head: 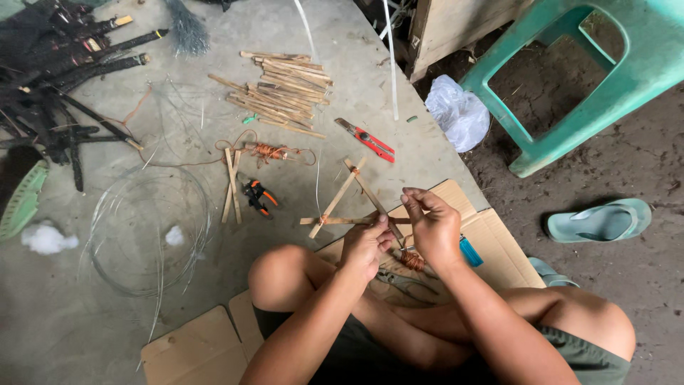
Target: The person assembles small bamboo sticks into a cross-shaped structure, securing them with thin wire and copper wire. They use pliers to twist and tighten the wire, then cut excess wire with scissors. The person also gathers and organizes additional bamboo sticks on the floor.
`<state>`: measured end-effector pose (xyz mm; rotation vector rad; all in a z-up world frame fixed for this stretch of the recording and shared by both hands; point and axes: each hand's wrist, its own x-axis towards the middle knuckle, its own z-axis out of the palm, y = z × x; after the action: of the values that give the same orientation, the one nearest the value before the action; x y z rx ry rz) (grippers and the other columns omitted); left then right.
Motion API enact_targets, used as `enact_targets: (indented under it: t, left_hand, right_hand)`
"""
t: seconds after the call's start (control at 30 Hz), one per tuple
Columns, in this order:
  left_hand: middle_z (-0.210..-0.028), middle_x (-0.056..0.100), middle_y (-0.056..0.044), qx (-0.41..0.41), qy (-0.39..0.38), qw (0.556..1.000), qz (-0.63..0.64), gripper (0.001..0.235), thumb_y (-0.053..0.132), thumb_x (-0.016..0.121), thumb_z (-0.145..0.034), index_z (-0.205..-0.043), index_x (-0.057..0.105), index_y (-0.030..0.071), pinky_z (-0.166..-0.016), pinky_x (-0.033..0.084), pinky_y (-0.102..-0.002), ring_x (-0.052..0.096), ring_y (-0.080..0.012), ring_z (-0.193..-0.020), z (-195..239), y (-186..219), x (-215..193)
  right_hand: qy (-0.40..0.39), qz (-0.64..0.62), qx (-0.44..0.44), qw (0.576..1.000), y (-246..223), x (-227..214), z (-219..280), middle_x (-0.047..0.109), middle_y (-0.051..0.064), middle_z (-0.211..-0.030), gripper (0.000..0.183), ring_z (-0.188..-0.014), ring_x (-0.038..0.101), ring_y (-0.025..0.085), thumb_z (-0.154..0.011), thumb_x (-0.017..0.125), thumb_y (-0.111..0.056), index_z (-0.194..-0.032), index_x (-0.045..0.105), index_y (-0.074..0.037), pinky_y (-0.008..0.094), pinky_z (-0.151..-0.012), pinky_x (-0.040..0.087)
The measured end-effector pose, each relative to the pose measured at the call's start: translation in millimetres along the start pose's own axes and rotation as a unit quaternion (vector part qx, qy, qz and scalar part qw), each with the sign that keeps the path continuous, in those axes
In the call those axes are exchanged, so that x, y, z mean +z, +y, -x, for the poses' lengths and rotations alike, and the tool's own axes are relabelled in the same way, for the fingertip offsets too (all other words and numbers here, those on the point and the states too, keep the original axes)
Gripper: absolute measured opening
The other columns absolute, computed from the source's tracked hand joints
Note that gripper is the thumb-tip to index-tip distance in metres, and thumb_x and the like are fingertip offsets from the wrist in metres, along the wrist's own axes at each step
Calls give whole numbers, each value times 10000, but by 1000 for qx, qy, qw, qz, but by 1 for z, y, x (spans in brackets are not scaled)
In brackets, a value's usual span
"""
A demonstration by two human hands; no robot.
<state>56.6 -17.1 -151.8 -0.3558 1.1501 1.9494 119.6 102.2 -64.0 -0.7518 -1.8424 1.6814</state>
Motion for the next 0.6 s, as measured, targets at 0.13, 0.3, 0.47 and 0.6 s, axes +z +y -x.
enact_targets:
  t: [0.13,0.3,0.47,0.6]
  left_hand:
    - [-920,741,-6,16,-18,999,22,239,239,719,-927,-1124,733,104,-730,480,-306,647,-136,-797,0,-2,4]
    - [-899,711,2,21,3,997,81,178,233,718,-941,-1049,712,92,-716,503,-288,637,-132,-790,-5,-1,1]
    - [-846,692,-14,13,30,995,96,138,189,763,-916,-948,710,65,-654,484,-287,591,-145,-723,-10,-1,-5]
    - [-824,690,-10,15,53,995,78,120,156,787,-874,-907,711,70,-636,470,-285,608,-144,-716,-11,0,-6]
  right_hand:
    - [16,155,-80,985,7,0,16,791,118,-1008,110,-861,723,161,-912,774,-96,-992,779,-21,309,-794,574]
    - [6,114,-30,993,7,13,43,784,90,-980,104,-812,714,165,-921,744,-106,-995,771,-39,304,-755,581]
    - [-43,221,-136,965,1,14,58,788,89,-912,54,-807,732,220,-896,757,-51,-950,763,-58,348,-777,528]
    - [-34,217,-200,955,-4,11,64,775,83,-973,102,-868,702,268,-849,745,3,-935,740,-52,382,-777,512]
